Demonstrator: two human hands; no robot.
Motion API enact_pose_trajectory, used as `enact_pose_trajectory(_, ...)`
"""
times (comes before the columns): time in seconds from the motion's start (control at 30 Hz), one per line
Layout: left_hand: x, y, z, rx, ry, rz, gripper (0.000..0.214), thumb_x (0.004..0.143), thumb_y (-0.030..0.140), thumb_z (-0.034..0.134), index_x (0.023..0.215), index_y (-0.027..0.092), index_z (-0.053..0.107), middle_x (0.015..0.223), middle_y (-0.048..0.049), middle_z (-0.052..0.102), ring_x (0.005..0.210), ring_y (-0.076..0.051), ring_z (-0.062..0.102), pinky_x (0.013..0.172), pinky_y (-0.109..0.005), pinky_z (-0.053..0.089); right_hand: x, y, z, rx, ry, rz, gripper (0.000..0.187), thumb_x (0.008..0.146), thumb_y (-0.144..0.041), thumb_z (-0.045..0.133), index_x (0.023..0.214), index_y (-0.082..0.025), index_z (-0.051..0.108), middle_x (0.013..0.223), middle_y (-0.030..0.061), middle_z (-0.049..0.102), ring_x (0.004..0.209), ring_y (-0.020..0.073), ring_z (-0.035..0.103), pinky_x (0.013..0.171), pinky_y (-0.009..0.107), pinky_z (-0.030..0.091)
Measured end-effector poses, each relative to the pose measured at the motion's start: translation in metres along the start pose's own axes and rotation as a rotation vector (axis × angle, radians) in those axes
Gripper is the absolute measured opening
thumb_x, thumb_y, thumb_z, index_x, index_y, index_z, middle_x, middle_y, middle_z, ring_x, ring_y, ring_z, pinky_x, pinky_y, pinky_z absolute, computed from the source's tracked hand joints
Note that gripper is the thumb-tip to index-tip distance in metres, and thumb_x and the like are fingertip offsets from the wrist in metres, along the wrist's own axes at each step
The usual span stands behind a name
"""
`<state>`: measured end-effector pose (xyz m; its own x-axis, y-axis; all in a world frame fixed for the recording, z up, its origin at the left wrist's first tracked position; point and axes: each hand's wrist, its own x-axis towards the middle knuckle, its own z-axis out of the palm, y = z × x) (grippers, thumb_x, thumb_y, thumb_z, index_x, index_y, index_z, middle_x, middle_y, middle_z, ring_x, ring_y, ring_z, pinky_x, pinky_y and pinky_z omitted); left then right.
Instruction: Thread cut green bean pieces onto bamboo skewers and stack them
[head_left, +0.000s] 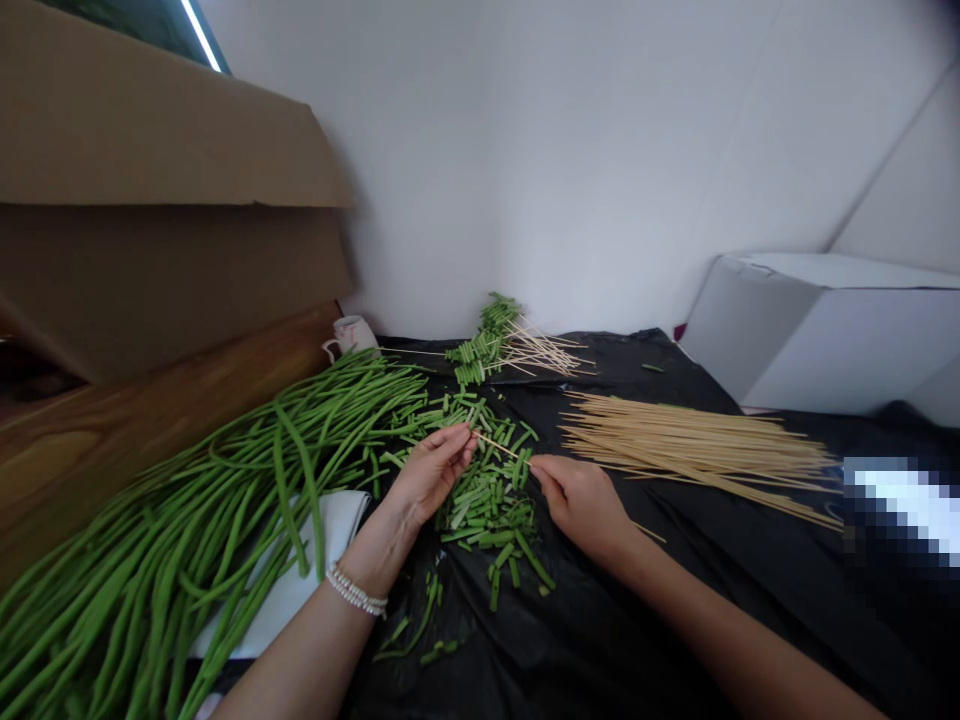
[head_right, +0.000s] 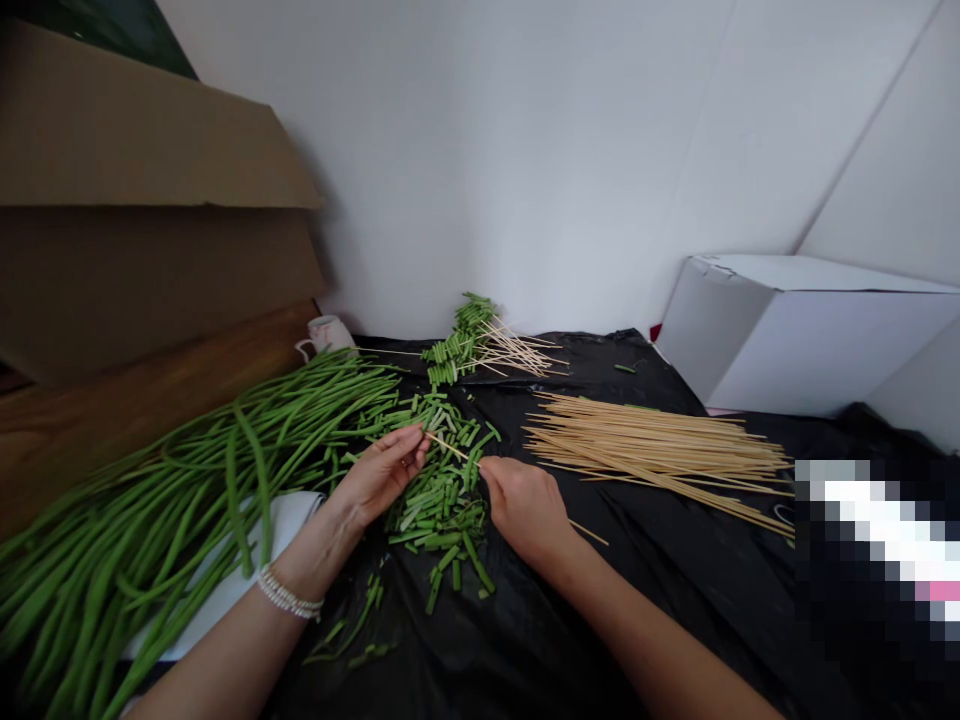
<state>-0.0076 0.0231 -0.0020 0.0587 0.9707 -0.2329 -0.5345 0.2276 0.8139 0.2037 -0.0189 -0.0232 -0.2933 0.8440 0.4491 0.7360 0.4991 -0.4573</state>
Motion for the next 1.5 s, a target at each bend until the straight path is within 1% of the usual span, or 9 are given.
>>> enact_pose_trajectory(0.17,0.001,0.001,0.000,-0.042,0.001,-0.049,0.011,0.073,0.003,0.070,0.082,0.010,0.071,0.073,-0.0042,0.069,0.064,-0.008,0.064,0.057,-0.014,0.052,-0.001,0.001,0.002,0.019,0.009,-0.020,0.027,0.094,-0.023,0.039,0.098,-0.022,0.066,0.096,0.0047,0.071,0.091,0.0162,0.065,0.083,0.026,0.045)
enact_pose_trajectory(0.33,0.001,-0.003,-0.001,-0.053,-0.043,-0.067,0.011,0.072,0.003,0.071,0.082,0.010,0.071,0.074,-0.0042,0.069,0.063,-0.007,0.063,0.059,-0.014,0.052,-0.001,0.003,0.004,0.041,0.028,-0.033,0.027,0.093,-0.021,0.039,0.098,-0.021,0.066,0.095,0.0051,0.071,0.088,0.0164,0.065,0.081,0.025,0.046)
enact_pose_trajectory(0.5,0.001,-0.006,-0.001,-0.052,-0.040,-0.075,0.012,0.072,0.004,0.071,0.082,0.011,0.070,0.073,-0.0030,0.068,0.062,-0.007,0.062,0.057,-0.014,0.051,-0.001,0.003,0.006,0.035,0.019,-0.025,0.027,0.093,-0.021,0.039,0.093,-0.020,0.065,0.094,0.0066,0.071,0.090,0.0172,0.065,0.081,0.026,0.046)
enact_pose_trajectory(0.63,0.002,-0.005,-0.002,-0.045,-0.032,-0.065,0.008,0.072,0.004,0.071,0.077,0.010,0.069,0.073,-0.0030,0.068,0.062,-0.006,0.062,0.056,-0.013,0.051,-0.001,0.002,0.005,0.030,0.018,-0.025,0.026,0.093,-0.021,0.039,0.093,-0.020,0.065,0.094,0.0064,0.071,0.091,0.0172,0.065,0.082,0.026,0.045)
enact_pose_trajectory(0.83,0.001,-0.001,-0.003,-0.038,-0.062,-0.103,0.009,0.071,0.003,0.072,0.076,0.010,0.069,0.074,-0.0041,0.068,0.061,-0.007,0.062,0.057,-0.014,0.052,-0.002,-0.002,0.003,0.052,0.035,-0.038,0.027,0.093,-0.021,0.038,0.092,-0.021,0.065,0.092,0.0060,0.071,0.087,0.0164,0.065,0.079,0.024,0.045)
enact_pose_trajectory(0.97,0.000,0.001,-0.002,-0.013,-0.088,-0.102,0.008,0.071,0.004,0.072,0.075,0.009,0.068,0.070,-0.0038,0.067,0.060,-0.007,0.061,0.056,-0.014,0.052,-0.002,-0.003,0.003,0.082,0.044,-0.036,0.027,0.092,-0.020,0.039,0.090,-0.021,0.065,0.086,0.0052,0.070,0.080,0.0157,0.065,0.075,0.024,0.045)
enact_pose_trajectory(1.17,-0.003,0.003,0.000,0.031,-0.086,-0.092,0.009,0.070,0.004,0.074,0.075,0.009,0.068,0.069,-0.0033,0.066,0.058,-0.006,0.060,0.056,-0.014,0.051,-0.001,-0.007,0.001,0.161,0.061,-0.025,0.027,0.092,-0.022,0.039,0.085,-0.019,0.065,0.069,0.0015,0.066,0.060,0.0130,0.059,0.061,0.022,0.040)
enact_pose_trajectory(1.37,-0.003,0.003,-0.002,0.058,-0.101,-0.081,0.012,0.067,0.007,0.076,0.077,0.009,0.070,0.072,-0.0037,0.067,0.060,-0.006,0.060,0.057,-0.013,0.051,0.000,-0.012,-0.001,0.224,0.053,0.006,0.027,0.092,-0.024,0.041,0.081,-0.020,0.065,0.062,-0.0006,0.063,0.055,0.0120,0.056,0.058,0.022,0.039)
enact_pose_trajectory(1.5,-0.003,0.004,-0.002,0.075,-0.091,-0.073,0.013,0.066,0.008,0.078,0.076,0.009,0.070,0.072,-0.0032,0.067,0.060,-0.005,0.060,0.058,-0.013,0.051,-0.002,-0.013,0.000,0.246,0.001,0.037,0.028,0.092,-0.024,0.041,0.079,-0.021,0.066,0.056,-0.0026,0.061,0.051,0.0115,0.055,0.055,0.021,0.038)
